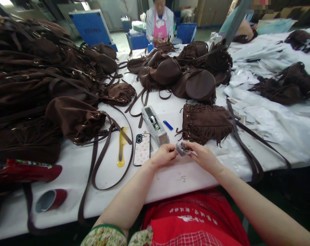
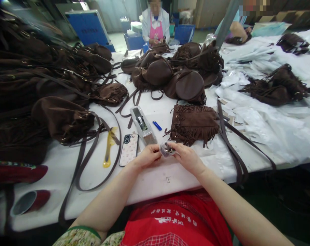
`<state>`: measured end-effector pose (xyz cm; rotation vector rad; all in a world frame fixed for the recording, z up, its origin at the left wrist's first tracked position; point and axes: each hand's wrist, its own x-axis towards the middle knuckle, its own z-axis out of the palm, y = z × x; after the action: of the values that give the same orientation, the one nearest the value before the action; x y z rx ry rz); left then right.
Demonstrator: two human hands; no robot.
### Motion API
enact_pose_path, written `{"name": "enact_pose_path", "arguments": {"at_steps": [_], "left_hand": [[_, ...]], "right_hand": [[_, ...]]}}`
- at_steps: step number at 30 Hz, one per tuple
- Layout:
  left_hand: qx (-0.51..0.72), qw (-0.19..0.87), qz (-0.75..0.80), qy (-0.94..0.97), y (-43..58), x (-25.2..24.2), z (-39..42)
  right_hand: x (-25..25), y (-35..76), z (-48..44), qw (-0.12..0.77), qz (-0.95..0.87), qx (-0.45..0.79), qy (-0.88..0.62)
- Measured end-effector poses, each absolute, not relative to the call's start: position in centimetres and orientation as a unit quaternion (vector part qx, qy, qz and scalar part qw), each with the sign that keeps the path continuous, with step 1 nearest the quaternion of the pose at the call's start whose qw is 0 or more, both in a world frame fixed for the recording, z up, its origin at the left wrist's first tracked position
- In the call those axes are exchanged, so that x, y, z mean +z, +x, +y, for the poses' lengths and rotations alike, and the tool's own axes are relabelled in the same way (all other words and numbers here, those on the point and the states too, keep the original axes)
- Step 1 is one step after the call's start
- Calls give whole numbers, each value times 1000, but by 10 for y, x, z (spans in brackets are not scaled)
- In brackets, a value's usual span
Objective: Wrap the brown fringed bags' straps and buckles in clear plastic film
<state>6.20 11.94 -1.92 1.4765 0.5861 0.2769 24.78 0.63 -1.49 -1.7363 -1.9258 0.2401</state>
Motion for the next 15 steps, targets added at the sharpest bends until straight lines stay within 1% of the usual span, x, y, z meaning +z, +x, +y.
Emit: {"name": "enact_pose_path", "arguments": {"at_steps": [6,9,11,13,15], "left_hand": [[96,675,248,688,64,-22,117],[103,630,267,722,66,-20,115],[157,545,321,758,65,-14,111],[231,423,361,798,64,-8,104],[258,329,318,851,64,-3,98]], "right_hand": [[-5,256,11,127,-794,49,-592],[0,256,17,79,-805,26,-588],[3,253,21,54,-802,16,-594],[7,250,26,30,-798,13,-602],[10,248,32,12,-798,12,-602]]}}
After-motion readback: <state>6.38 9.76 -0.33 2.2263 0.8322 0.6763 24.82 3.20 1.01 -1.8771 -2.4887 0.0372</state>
